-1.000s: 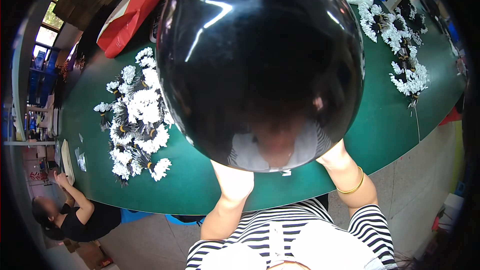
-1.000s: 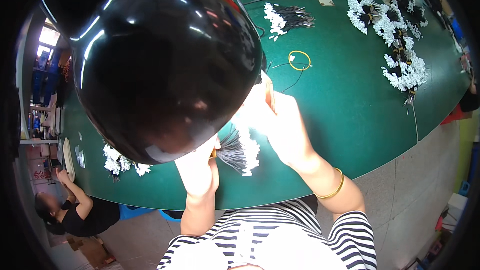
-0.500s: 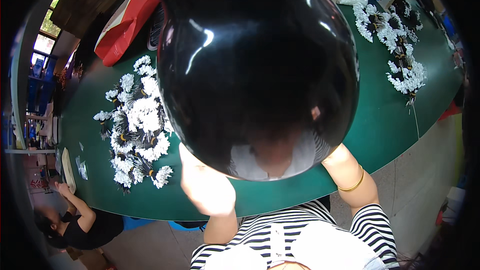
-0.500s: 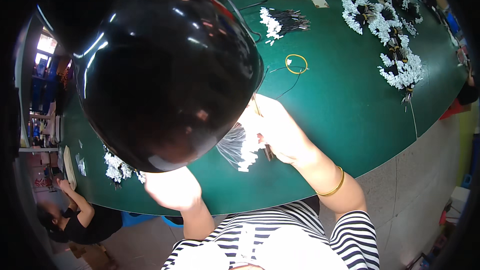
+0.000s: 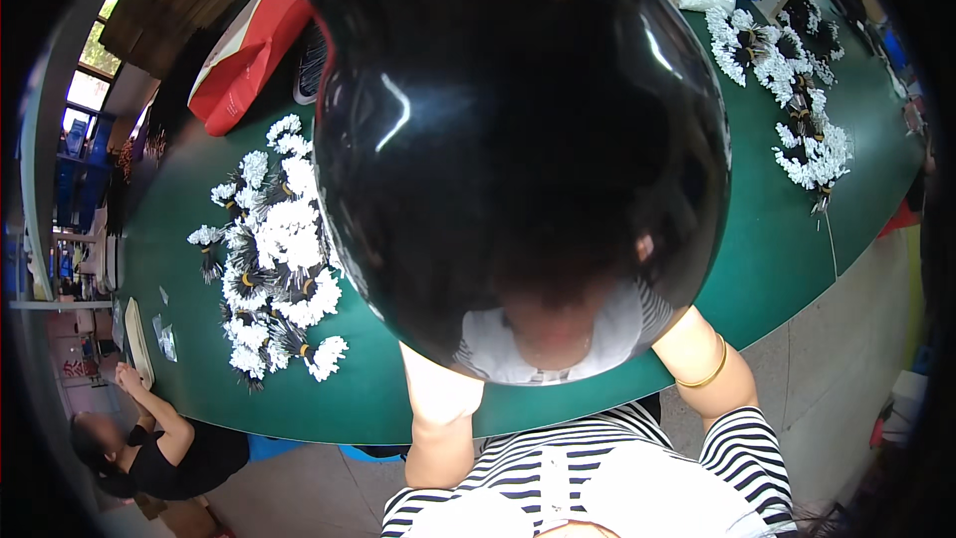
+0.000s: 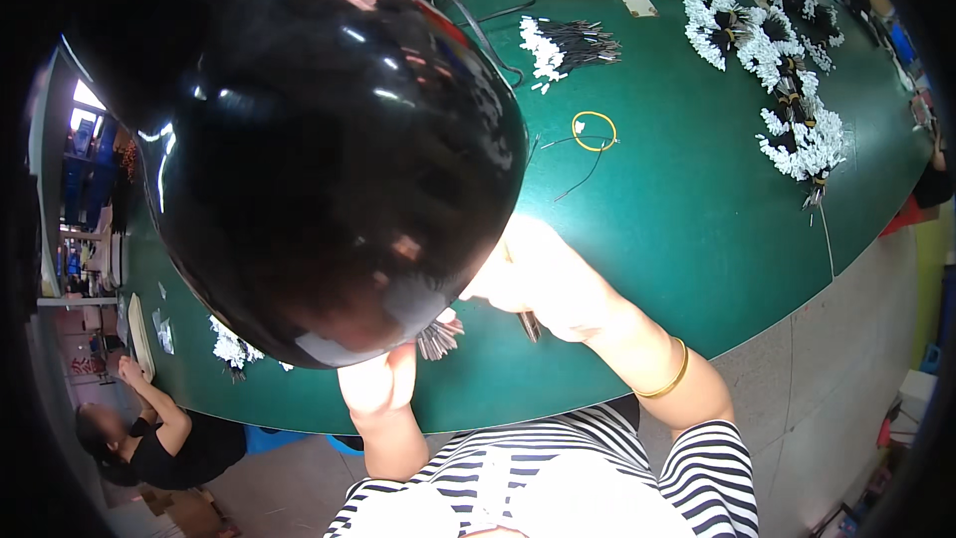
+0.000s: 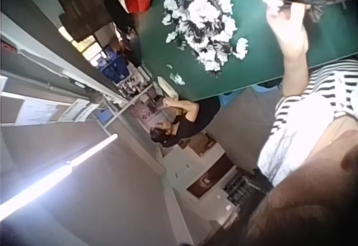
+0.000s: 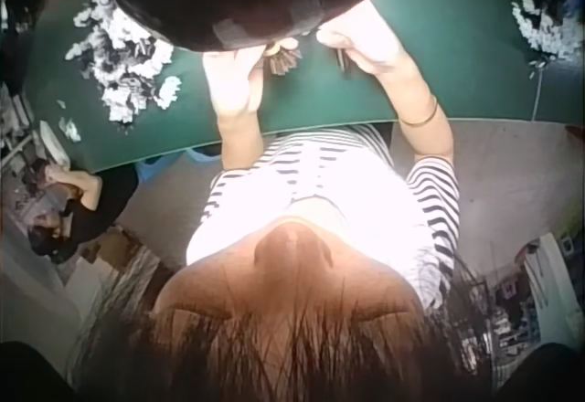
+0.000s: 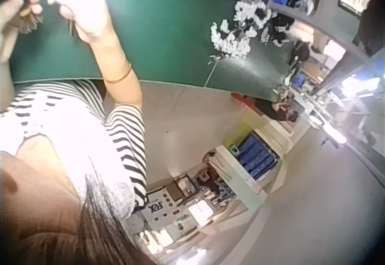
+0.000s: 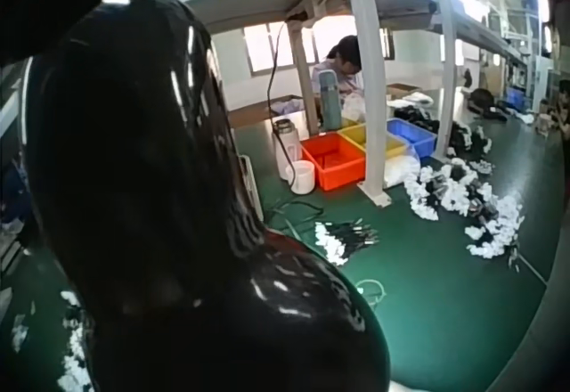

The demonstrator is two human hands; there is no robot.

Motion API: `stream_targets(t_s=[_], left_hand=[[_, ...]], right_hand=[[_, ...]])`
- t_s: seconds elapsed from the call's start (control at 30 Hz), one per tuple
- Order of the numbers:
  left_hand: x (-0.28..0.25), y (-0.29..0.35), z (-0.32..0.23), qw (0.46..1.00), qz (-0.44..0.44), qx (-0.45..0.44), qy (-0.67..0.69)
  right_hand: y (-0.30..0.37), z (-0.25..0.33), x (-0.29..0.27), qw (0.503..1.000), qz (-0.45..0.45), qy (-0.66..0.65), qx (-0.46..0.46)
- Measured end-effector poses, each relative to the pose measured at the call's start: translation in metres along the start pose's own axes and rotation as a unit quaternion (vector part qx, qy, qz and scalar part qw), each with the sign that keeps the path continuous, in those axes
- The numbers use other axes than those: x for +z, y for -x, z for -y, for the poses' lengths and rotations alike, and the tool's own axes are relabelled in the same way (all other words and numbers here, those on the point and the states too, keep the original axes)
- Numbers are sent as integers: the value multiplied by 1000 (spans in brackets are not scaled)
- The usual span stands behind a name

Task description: Assembling electronic wiring and plastic connectors at a factory workstation.

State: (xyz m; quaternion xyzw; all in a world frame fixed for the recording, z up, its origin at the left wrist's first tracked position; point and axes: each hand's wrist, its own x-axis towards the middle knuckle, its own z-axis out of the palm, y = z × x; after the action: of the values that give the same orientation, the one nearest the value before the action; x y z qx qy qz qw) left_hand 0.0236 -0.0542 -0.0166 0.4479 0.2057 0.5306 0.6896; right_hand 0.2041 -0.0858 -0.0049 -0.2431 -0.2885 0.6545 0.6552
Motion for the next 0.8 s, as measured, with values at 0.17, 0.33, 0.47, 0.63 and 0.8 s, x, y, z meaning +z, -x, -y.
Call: stream_targets(t_s=[0.17,0.33,0.47,0.63,0.8], left_hand=[[-2,-1,3,964,35,-251,83],[9,-6,7,956,31,-268,112],[3,-1,11,944,-7,-313,100],[-7,-1,15,918,-4,-365,153],[18,-8,10,927,13,-316,200]], right_hand=[[-2,4,4,990,6,134,40],[6,7,23,985,-107,136,-9],[4,2,15,975,-96,197,-33],[6,11,18,978,-94,183,-32],[10,11,23,987,-110,120,6]])
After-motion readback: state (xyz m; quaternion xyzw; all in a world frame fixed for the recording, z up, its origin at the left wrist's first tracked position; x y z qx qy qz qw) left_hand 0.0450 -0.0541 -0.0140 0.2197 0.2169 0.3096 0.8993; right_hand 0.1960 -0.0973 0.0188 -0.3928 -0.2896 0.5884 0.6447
